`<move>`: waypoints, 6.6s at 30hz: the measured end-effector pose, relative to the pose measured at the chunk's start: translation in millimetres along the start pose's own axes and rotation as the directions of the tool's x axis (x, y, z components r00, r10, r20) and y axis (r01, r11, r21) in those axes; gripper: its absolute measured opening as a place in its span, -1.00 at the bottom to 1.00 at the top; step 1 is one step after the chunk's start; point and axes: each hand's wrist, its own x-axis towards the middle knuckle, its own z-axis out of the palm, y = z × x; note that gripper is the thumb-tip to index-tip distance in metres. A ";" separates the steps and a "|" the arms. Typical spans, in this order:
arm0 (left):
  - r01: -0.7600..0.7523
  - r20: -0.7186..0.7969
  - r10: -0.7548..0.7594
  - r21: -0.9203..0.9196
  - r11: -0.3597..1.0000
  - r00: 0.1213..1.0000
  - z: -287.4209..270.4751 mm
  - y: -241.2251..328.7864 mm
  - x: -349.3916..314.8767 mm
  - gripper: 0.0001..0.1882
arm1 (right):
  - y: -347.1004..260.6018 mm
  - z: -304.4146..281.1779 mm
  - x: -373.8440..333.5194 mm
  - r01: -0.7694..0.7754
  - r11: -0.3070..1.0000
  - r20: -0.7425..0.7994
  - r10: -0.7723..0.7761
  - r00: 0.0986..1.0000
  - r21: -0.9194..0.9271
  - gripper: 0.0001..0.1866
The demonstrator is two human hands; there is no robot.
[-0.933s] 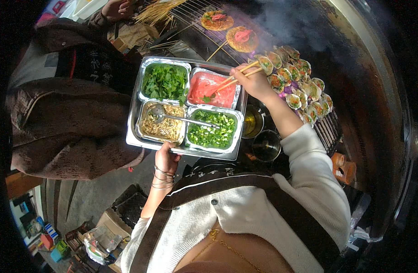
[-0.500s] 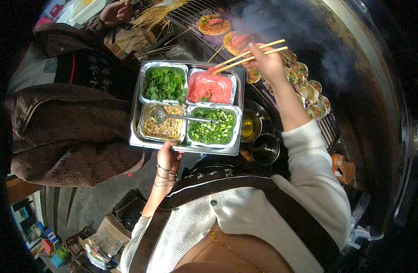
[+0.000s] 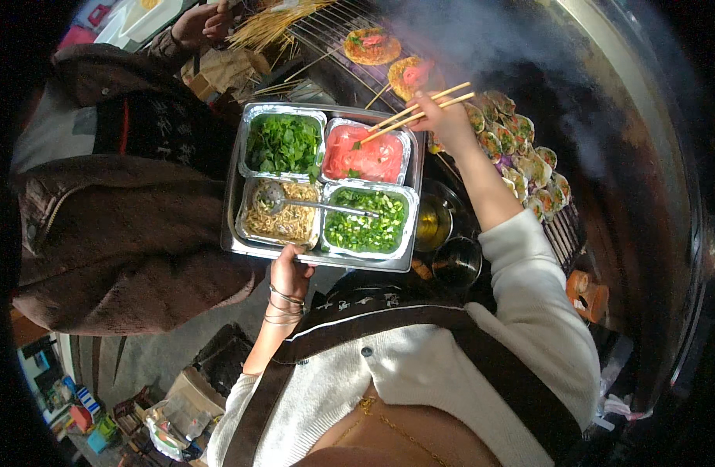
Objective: The person assembles tacos by placing fillings from a compartmentalized tray into tortillas held in a plastic bag. They use chopsticks to add toppings and tongs to transfer the finished tacos into bags, then tie the bags closed.
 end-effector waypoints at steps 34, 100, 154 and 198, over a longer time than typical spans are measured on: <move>0.025 -0.021 -0.026 -0.036 0.999 0.999 -6.0 5.7 -2.3 -0.92 | -67.3 22.7 -16.1 0.846 0.477 0.794 -0.406 0.452 -0.238 -0.92; -0.943 -0.293 -0.932 0.313 0.117 -0.212 736.9 -506.9 271.1 -0.70 | 67.8 -431.4 -178.5 -0.694 0.669 -0.666 -0.393 -0.634 0.267 -0.83; -0.526 0.800 -0.584 0.441 0.727 -0.137 1008.1 -403.9 113.9 -0.83 | -98.2 -868.2 -71.7 -0.092 0.923 -0.461 -0.098 0.882 -0.373 -0.75; 0.656 0.806 0.220 0.253 0.711 -0.549 1013.4 -320.5 145.8 -0.54 | -61.6 -787.7 108.8 0.200 0.676 -0.050 -0.236 0.971 0.709 -0.46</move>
